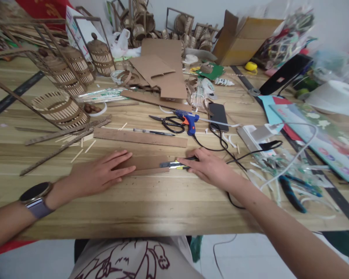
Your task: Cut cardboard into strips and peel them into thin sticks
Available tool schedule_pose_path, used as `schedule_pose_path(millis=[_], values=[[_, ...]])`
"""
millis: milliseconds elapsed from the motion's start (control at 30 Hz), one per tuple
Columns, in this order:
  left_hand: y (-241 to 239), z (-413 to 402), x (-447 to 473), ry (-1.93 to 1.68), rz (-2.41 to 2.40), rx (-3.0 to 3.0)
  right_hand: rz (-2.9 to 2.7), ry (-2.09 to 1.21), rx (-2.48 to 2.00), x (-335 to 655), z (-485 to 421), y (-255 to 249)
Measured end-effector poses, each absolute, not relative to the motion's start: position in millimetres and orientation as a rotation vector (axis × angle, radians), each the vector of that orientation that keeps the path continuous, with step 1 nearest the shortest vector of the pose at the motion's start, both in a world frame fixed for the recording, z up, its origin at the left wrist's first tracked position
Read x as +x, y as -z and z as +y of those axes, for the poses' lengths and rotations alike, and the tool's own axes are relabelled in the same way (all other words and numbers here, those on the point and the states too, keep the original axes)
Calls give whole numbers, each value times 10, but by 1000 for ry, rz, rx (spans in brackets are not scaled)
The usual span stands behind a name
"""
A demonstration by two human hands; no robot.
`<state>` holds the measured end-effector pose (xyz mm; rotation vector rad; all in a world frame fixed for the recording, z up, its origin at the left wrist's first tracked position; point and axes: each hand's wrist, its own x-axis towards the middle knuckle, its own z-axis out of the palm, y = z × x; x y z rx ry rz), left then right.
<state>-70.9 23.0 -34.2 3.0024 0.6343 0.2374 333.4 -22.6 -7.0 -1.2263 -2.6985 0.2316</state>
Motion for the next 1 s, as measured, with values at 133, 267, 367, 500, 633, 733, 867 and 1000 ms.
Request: schedule_pose_path(millis=[133,267,367,500,633,733,867,1000], values=[[320,223,-716,-173,649,2993,-2709,-313,-1227,3319,-268,52],[273,207,-712,-96,670,3023,-2685,-330,-1368,3272,-431,1],[270,182,-695,-83,721,3075,-2638,-327,-1490,3205,-575,-3],[281,129,-660,-94,778,3156,-2553,-303,-1538,3137,-655,37],[251,85,-624,-84,784,3161,-2529,-318,-1535,3090,-626,47],[226,66,-606,-69,831,3124,-2512,-323,-1550,3061,-646,24],[227,56,-595,-64,881,3093,-2511,-282,-1594,3018,-764,-7],[235,27,-584,-96,894,3102,-2501,-245,-1670,2941,-823,-13]])
